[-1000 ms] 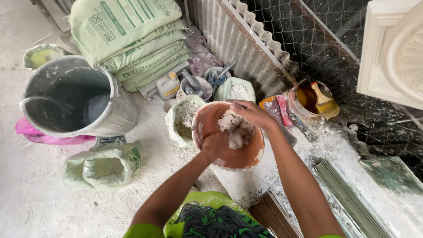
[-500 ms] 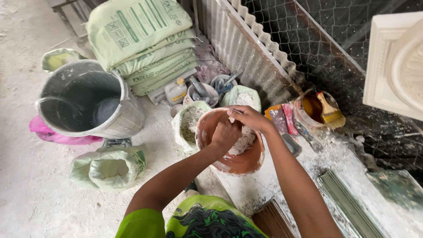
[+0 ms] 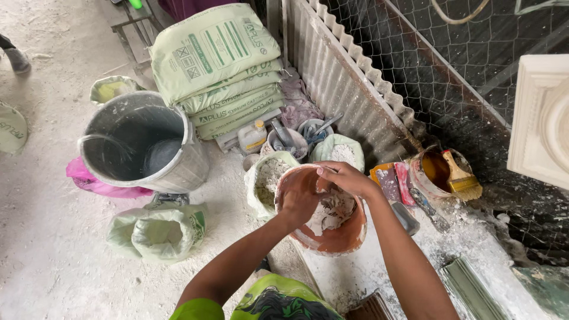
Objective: The person uses a wide brush to apply liquid along decorative plaster mold strips, then scrapes dried plaster residue out of a terracotta mixing bowl by hand, breaks up the chunks, and brushes the bowl's interior clean.
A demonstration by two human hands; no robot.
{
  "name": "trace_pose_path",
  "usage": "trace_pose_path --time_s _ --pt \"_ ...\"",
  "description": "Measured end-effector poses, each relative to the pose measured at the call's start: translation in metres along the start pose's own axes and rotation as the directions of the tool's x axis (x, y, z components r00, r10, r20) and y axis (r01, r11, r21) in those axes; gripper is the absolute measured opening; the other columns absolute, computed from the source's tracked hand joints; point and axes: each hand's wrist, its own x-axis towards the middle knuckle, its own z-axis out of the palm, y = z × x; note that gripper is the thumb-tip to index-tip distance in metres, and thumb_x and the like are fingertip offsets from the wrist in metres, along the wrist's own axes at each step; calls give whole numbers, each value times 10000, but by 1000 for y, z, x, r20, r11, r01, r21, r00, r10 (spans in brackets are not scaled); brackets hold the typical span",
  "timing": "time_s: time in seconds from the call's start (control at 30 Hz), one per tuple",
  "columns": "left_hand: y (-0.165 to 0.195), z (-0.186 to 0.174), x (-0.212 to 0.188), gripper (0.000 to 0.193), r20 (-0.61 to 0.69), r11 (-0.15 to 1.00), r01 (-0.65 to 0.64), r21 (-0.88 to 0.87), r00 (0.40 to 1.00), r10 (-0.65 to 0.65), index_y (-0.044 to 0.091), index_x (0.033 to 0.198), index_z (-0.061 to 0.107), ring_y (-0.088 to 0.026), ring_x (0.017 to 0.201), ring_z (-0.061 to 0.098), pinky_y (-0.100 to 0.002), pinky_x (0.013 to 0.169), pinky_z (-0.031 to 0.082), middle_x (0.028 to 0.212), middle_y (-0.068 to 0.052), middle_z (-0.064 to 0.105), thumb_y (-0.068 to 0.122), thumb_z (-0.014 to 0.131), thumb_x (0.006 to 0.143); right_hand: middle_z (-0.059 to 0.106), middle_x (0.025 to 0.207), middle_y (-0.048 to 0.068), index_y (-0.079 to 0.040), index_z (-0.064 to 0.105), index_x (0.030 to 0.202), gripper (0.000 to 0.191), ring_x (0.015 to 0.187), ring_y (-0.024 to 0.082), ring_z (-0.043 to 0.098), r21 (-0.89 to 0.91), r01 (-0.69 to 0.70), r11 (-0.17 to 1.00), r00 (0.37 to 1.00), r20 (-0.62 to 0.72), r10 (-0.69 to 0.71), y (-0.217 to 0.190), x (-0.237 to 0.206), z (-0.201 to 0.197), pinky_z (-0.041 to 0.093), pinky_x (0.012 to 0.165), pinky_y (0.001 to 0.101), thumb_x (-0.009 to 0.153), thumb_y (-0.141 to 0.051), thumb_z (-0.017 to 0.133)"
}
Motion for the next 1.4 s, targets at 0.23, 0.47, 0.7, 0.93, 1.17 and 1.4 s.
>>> trace_pose_path --time_s 0.23,0.47,0.7,0.93,1.17,1.4 --pt "41 10 -5 172 171 981 69 -179 984 -38 87 1043 754 -250 918 758 -393 711 610 1009 -112 771 137 619 948 738 1263 202 -133 595 1486 588 1107 304 708 44 -91 995 995 55 88 13 13 17 521 1026 368 994 -455 605" --pt "11 15 -4 182 151 986 7 -165 988 19 89 1020 765 -275 932 748 -427 685 602 997 -116 765 144 621 924 689 1338 62 -98 608 1431 569 1244 150 600 -47 88 995 994 77 -84 9 14 8 453 1063 320 993 -463 597" --pt "41 -24 23 178 55 985 85 -153 995 -78 92 1030 735 -249 900 758 -384 636 603 1013 -104 751 111 643 880 745 1209 124 -151 600 1452 565 1112 171 666 -43 -53 998 997 54 56 -4 14 10 512 993 338 979 -459 602" --pt "40 -17 22 187 165 960 112 -258 984 -70 73 1064 724 -275 989 741 -386 740 600 1086 -134 741 94 611 916 727 1287 94 -150 608 1434 550 1192 152 642 -16 34 999 998 56 -33 1 9 6 478 1025 315 976 -455 615" --pt "43 -2 29 359 68 915 94 -393 995 -73 3 1287 557 -313 929 755 -427 711 621 1186 -194 688 106 580 943 747 1247 98 -159 610 1437 537 1167 158 647 -13 25 1000 996 88 -24 -6 6 6 497 1011 322 980 -440 608" --pt "73 5 17 356 199 964 80 -255 980 -29 24 1278 617 -283 939 761 -410 713 626 1193 -165 714 139 591 943 746 1147 103 -166 622 1439 515 1007 166 634 -20 -44 999 993 107 46 7 12 11 528 903 352 976 -391 623"
